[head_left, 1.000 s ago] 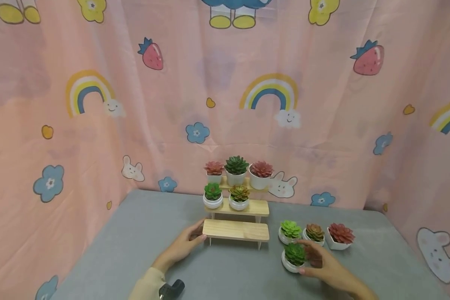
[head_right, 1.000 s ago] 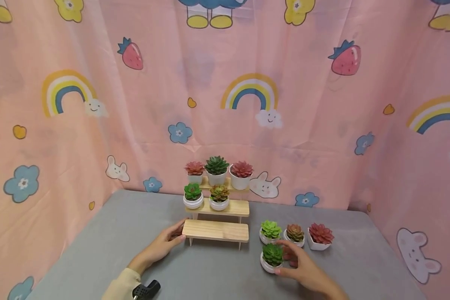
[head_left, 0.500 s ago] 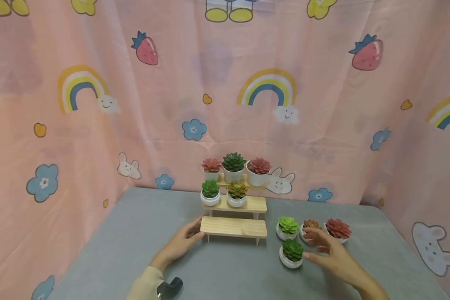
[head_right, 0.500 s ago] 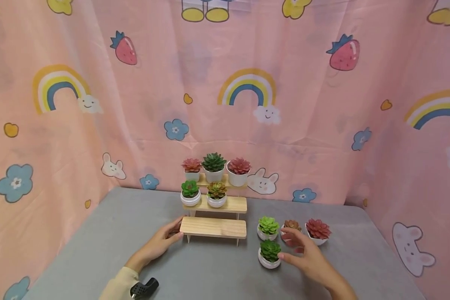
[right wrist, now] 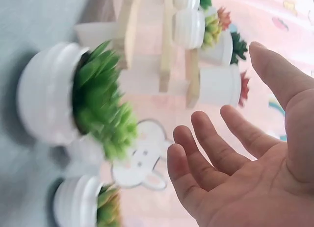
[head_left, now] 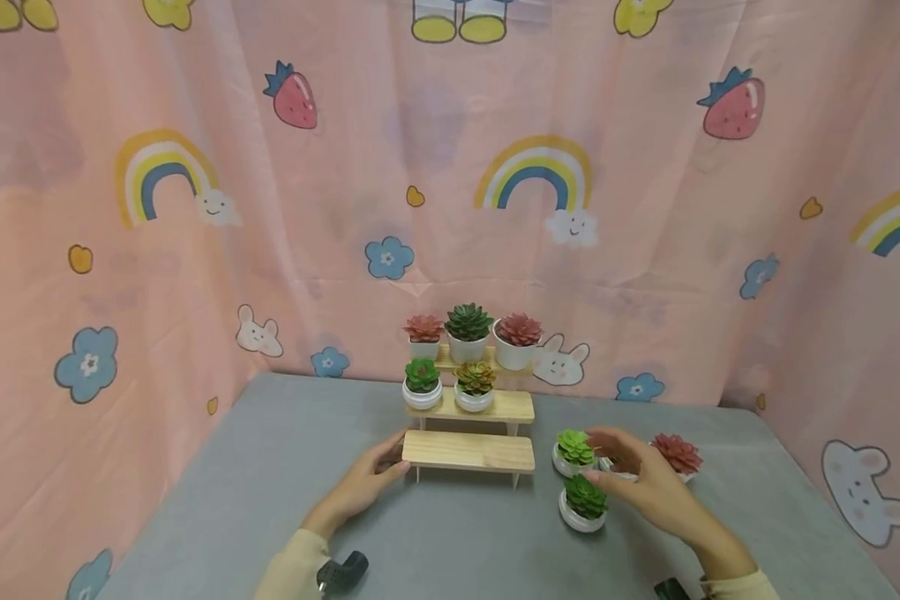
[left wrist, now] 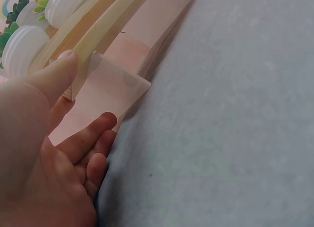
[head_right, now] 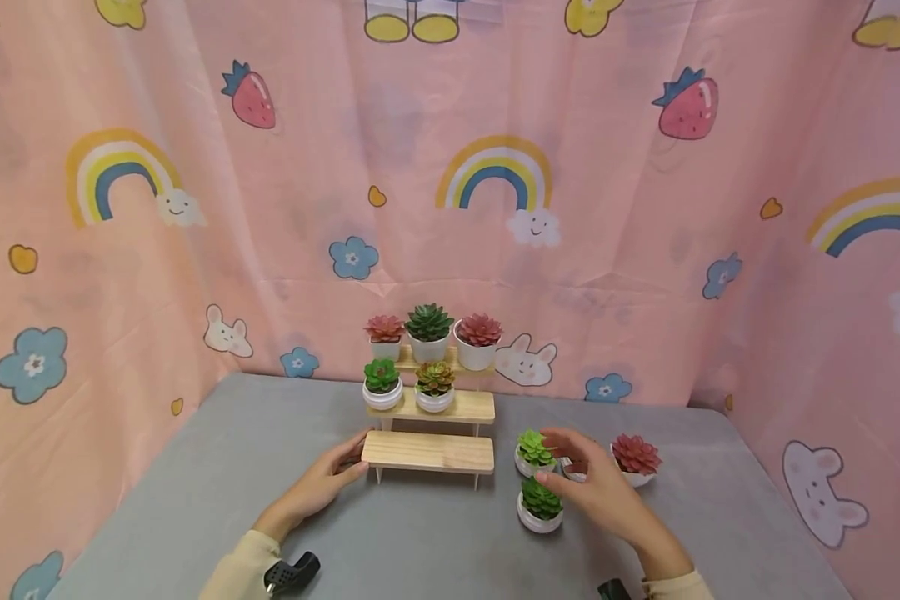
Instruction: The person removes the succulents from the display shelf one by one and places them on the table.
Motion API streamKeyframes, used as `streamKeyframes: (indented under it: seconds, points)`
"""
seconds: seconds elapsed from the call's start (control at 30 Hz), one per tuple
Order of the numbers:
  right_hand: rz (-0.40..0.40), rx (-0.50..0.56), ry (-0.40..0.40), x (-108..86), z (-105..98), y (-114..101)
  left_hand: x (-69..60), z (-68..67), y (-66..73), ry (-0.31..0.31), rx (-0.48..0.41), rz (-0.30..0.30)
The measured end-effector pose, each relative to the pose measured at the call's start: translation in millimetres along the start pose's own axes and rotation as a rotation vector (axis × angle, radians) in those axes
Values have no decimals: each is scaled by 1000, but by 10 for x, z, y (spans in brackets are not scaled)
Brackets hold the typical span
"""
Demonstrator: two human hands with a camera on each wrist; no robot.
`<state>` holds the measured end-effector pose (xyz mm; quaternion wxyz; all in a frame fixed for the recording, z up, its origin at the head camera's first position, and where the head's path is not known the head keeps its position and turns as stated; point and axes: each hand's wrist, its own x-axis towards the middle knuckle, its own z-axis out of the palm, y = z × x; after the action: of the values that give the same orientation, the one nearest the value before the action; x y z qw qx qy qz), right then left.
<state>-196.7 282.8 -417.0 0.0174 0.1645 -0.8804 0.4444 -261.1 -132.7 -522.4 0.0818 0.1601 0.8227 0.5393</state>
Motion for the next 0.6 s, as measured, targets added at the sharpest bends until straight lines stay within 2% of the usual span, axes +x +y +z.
streamKeyframes:
  seconds: [0.27, 0.4, 0.6]
  points:
    - [-93, 3, -12, 234, 154, -258, -14, 0, 41, -22, -18, -1]
    - [-121, 37, -33, 377, 267, -356, -19, -43, 46, -3, -5, -4]
    - [-112, 16, -17, 504, 369, -430, -21, 7, 9, -9, 1, -3]
